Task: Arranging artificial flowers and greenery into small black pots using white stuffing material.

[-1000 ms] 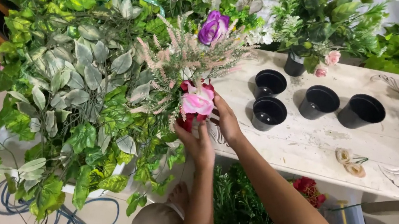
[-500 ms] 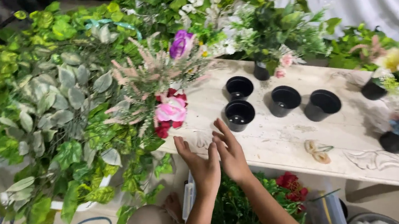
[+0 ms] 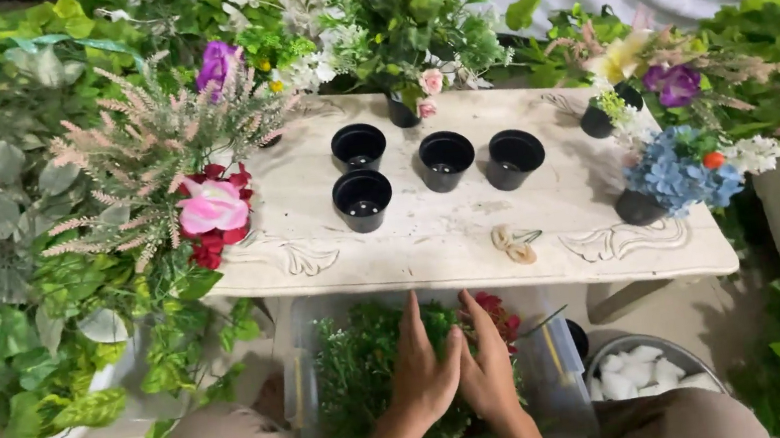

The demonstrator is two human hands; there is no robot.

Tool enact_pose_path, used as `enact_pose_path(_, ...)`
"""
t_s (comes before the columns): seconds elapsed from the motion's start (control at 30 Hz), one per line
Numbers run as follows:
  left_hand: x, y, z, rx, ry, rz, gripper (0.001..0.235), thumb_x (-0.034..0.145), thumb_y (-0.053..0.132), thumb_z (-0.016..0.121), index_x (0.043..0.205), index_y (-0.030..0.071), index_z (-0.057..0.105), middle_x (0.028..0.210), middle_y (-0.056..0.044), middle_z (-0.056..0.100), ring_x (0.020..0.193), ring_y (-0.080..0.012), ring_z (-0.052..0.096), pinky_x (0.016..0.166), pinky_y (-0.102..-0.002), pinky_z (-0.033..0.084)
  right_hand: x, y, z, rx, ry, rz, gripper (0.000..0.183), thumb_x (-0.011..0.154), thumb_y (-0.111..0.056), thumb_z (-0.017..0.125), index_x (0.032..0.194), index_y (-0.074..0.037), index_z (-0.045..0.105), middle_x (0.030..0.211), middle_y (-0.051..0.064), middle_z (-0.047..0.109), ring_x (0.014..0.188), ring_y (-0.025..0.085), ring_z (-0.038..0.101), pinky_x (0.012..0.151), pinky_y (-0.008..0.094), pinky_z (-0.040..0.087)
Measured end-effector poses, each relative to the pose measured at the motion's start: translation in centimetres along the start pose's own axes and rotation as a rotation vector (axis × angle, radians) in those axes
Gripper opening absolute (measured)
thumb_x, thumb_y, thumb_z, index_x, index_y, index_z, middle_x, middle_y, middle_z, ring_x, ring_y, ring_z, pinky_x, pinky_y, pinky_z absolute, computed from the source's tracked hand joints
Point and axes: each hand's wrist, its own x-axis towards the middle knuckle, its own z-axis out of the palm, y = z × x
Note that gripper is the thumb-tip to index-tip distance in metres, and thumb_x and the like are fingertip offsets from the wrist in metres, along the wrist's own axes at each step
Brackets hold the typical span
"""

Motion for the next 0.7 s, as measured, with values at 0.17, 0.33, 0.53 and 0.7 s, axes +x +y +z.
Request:
enact_pose_path(0.17,-0.2,0.3,0.3,0.044,0.021,0.114,0.079,0.099,0.037,0.047,0.157,-0.005,0.014,0.164,-0.029,0.017,0.151,-0.0424,0.023,0.120,-0.052,0.024,-0.5,0.8,-1.0,-0.044,0.067,-0.154,0.062,0.090,-0.007,0.062,0.149,-0.005,0.045,0.134,0.013,0.063,0.117,0.022,0.065,0.091,0.034,0.055)
enact_pose_path(0.33,-0.4,-0.2,0.6,0.158,-0.004,0.133,0.072,0.101,0.038,0.048,0.158,0.005,0.021,0.165,-0.024,0.018,0.153,-0.0403,0.020,0.119,-0.052,0.025,-4.1,-1.2,-2.6,-0.013,0.181,-0.057,0.043,0.088,-0.007,0.067,0.130,-0.004,0.061,0.116,0.010,0.072,0.092,0.018,0.072,0.076,0.031,0.060)
enact_pose_path(0.53,0.3,0.0,0.4,0.264,0.037,0.210,0.060,0.100,0.038,0.053,0.148,0.003,0.044,0.158,-0.022,0.033,0.147,-0.0410,0.030,0.116,-0.052,0.032,-9.2,-4.6,-8.9,0.137,0.427,-0.199,0.018,0.090,0.001,0.064,0.108,0.001,0.068,0.098,0.013,0.075,0.083,0.018,0.071,0.079,0.028,0.058)
enact_pose_path(0.7,0.4,-2.1,0.0,0.600,-0.049,0.333,0.073,0.092,0.031,0.065,0.151,-0.001,0.037,0.153,-0.027,0.042,0.145,-0.0526,0.028,0.112,-0.067,0.028,-12.3,-8.5,-15.9,0.161,0.471,-0.343,0.014,0.091,0.005,0.062,0.104,0.001,0.065,0.095,0.015,0.072,0.084,0.020,0.071,0.081,0.028,0.059)
